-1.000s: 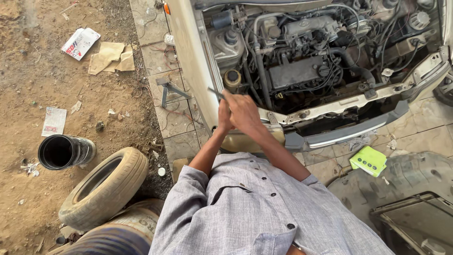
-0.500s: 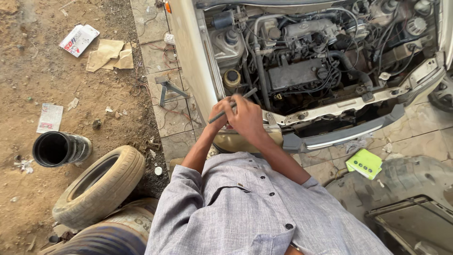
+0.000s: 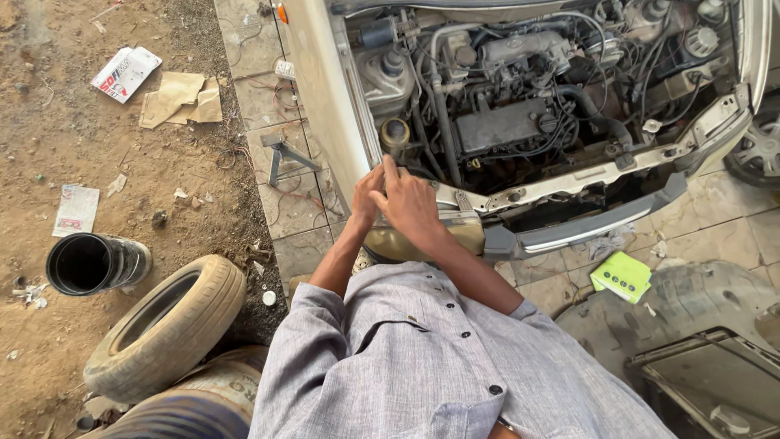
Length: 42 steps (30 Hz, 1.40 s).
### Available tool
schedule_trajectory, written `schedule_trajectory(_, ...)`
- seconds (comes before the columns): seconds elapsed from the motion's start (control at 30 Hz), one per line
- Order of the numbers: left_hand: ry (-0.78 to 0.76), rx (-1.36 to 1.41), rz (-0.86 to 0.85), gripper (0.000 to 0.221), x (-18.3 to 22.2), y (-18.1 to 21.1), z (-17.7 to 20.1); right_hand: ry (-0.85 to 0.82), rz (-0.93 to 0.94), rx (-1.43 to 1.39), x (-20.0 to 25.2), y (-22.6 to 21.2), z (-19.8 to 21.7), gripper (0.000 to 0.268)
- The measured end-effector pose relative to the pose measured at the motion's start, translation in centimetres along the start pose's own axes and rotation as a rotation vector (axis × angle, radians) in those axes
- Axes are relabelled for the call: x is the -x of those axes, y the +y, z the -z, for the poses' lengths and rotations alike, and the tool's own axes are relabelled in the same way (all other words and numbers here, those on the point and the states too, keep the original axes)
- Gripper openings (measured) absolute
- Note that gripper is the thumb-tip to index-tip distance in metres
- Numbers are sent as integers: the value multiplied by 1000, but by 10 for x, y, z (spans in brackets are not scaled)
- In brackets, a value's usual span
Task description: The person works on the headlight assembly of a vehicle using a screwdriver and a metal rod, prying and securing components near the front grille area.
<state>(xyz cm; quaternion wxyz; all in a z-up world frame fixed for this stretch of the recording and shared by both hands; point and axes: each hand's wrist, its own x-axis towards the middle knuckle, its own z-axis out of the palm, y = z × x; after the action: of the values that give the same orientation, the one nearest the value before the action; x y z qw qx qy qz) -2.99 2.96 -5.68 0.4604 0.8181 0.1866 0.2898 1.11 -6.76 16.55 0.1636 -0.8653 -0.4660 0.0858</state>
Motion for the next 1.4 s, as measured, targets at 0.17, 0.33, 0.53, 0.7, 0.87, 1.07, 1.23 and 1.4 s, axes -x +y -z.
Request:
schedule_trajectory(0.17, -63, -111, -39, 23, 0, -30, -14, -36, 262, 54, 1, 17, -4, 69)
schedule_trajectory(0.33, -160, -147, -241, 23, 0, -17, -3, 94, 578, 14, -8, 25, 4, 53)
schedule_trajectory(0.53, -206, -56, 52, 27, -16, 24, 16, 327, 119, -104, 8, 10, 4, 71)
schedule_trajectory(0.7, -202, -98, -86, 19, -21, -2, 12, 90, 199, -13, 2, 35, -9, 63)
schedule_trajectory(0.87, -254, -22, -233, 30, -16, -10, 16, 149, 416, 65, -3, 17, 7, 31)
schedule_trajectory(1.07, -344, -59, -96, 27, -18, 8, 25, 340, 48, -114, 6, -10, 22, 66)
schedule_trajectory(1.23, -208, -72, -94, 25, -25, 9, 21, -100, -216, -107, 12, 11, 14, 41)
schedule_trajectory(1.4, -169, -61, -109, 35, -20, 23, 22, 267, 354, 275, 2, 22, 27, 32)
